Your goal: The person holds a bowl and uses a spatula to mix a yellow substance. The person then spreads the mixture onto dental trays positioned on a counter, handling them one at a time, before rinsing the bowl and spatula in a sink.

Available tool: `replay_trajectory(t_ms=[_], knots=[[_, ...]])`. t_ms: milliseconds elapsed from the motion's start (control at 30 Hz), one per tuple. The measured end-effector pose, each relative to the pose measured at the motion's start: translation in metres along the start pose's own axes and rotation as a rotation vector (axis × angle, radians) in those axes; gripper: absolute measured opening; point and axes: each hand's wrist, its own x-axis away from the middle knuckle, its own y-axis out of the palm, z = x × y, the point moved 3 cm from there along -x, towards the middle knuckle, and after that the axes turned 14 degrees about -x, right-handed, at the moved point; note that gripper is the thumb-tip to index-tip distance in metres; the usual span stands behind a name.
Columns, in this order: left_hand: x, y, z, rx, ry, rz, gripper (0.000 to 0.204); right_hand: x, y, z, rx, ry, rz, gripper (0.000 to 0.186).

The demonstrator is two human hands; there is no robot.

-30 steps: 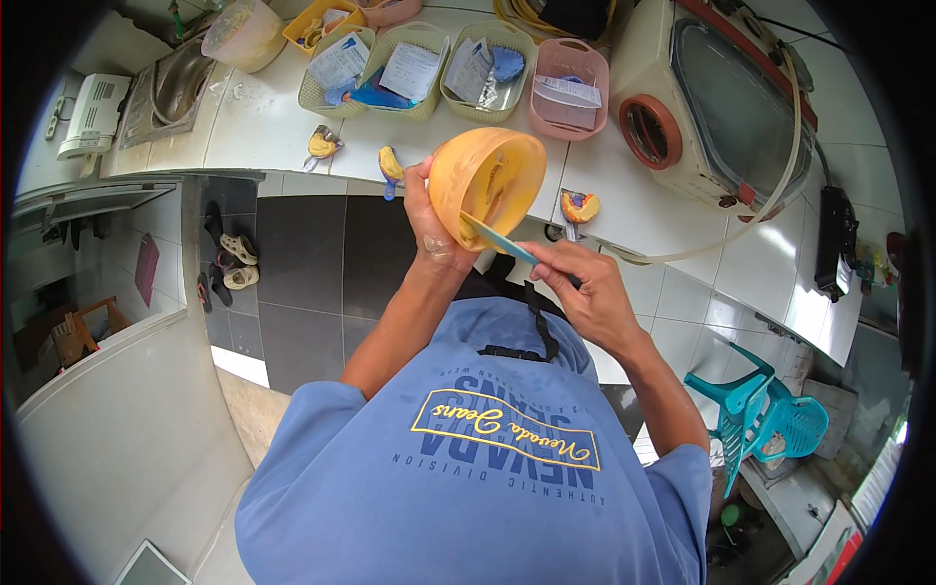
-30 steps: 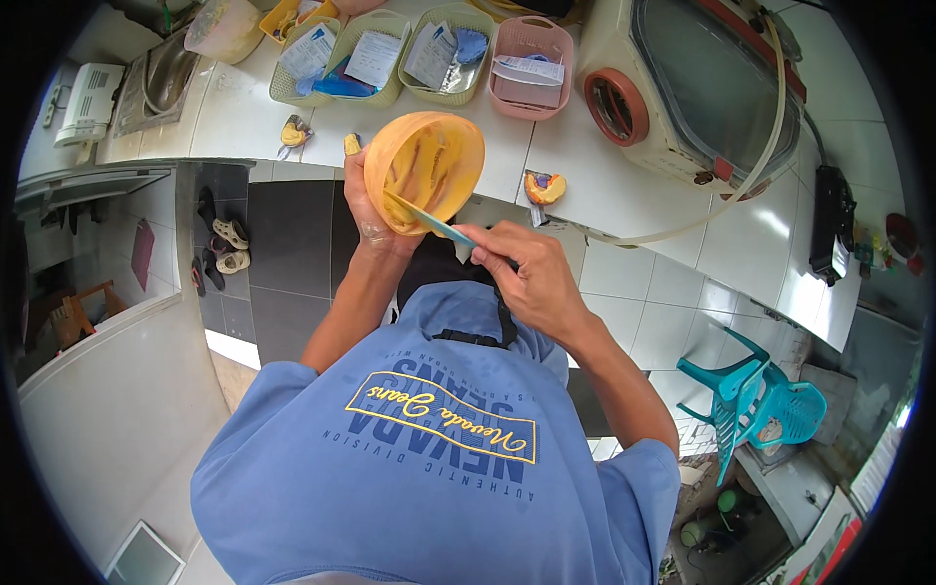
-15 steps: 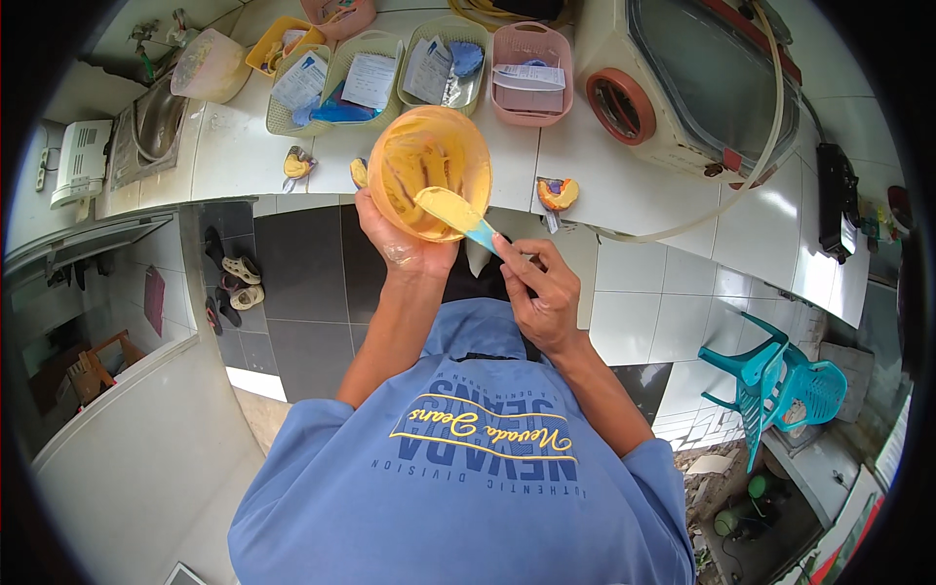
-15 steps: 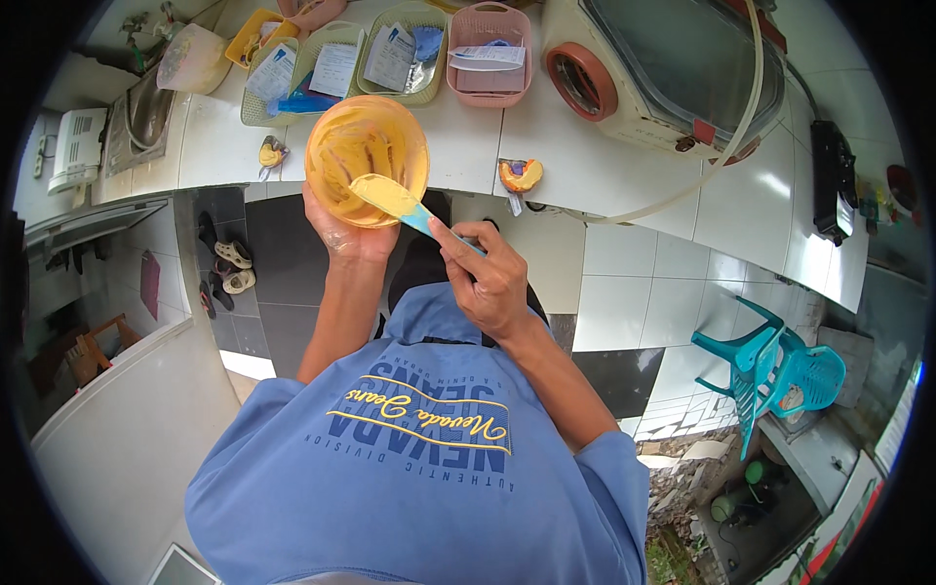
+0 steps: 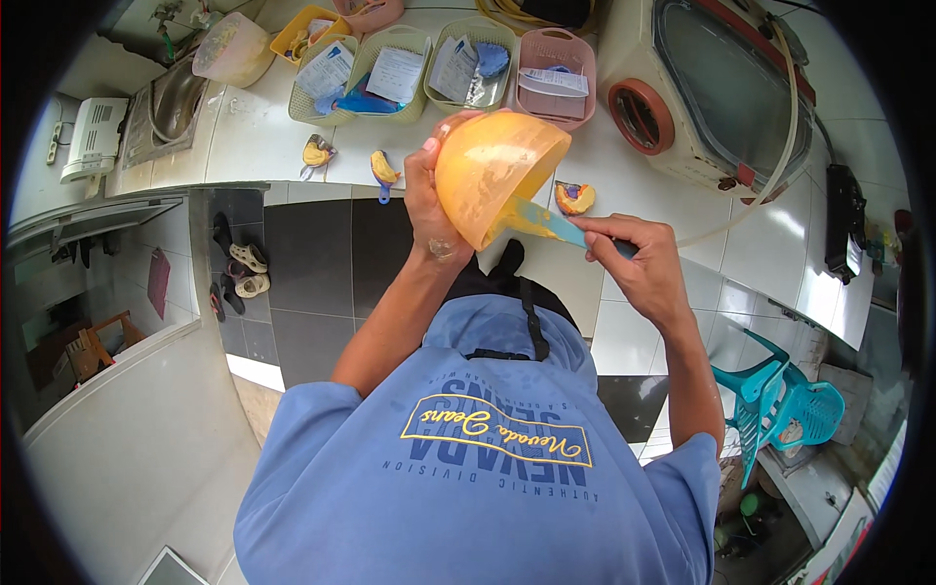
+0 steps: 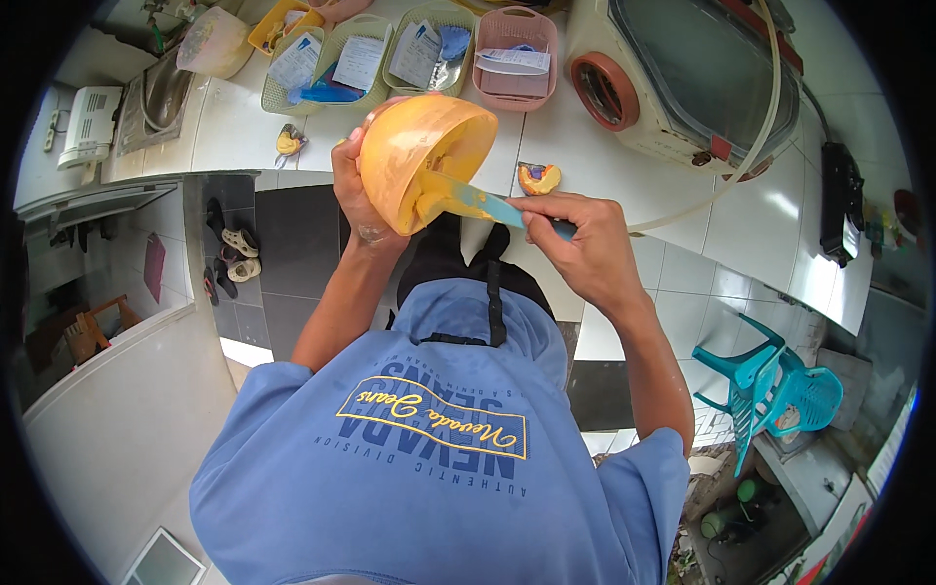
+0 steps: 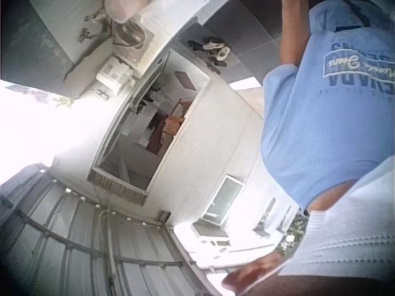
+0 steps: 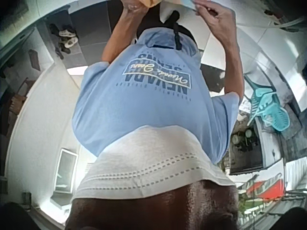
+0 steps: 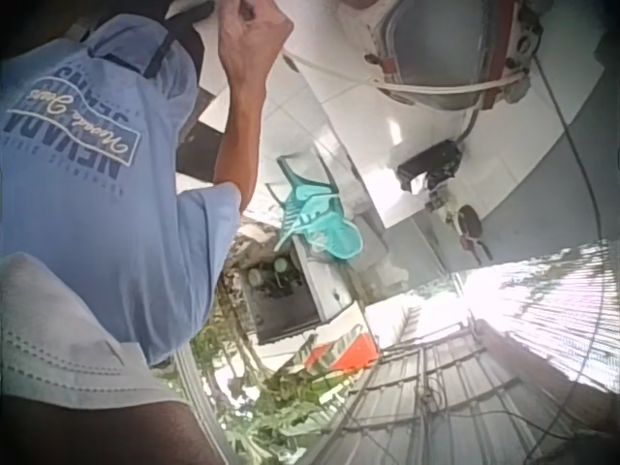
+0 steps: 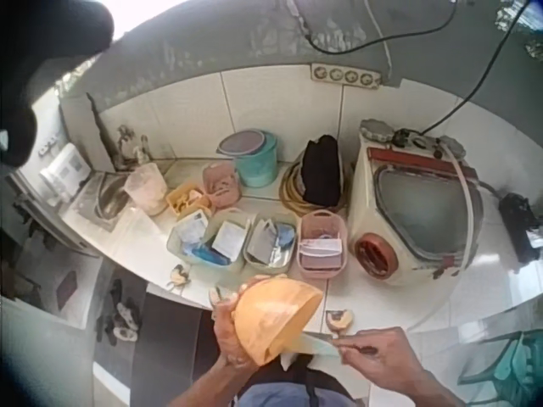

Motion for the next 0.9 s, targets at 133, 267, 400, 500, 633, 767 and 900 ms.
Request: replay_trajectory(t_ms=[133,267,400,500,633,767,900], knots=[[0.011,-0.018,-0.018,-0.125,0.018,0.197,0.052,0.017,0.02,0.036,-0.568,0.471,-0.124,0.023],[0.034,-0.041,-0.005,-0.203,0.039,0.313,0.051,0.033,0.0,0.085,-0.683,0.447,0.041,0.024],[0.057,-0.072,0.021,-0.265,0.102,0.502,0.046,0.023,-0.042,0.106,-0.354,0.439,0.181,0.024],[0.075,-0.095,0.034,-0.318,0.13,0.599,0.044,0.012,-0.056,0.126,-0.031,0.145,0.226,0.024],[0.098,-0.122,0.035,-0.306,0.126,0.721,0.042,0.005,-0.054,0.13,0.258,-0.08,0.215,0.023],[0.11,-0.12,0.03,-0.232,0.092,0.772,0.037,0.004,-0.044,0.12,0.405,-0.147,0.165,0.02],[0.114,-0.121,0.028,-0.243,0.072,0.769,0.036,0.007,-0.043,0.121,0.519,-0.224,0.154,0.022]])
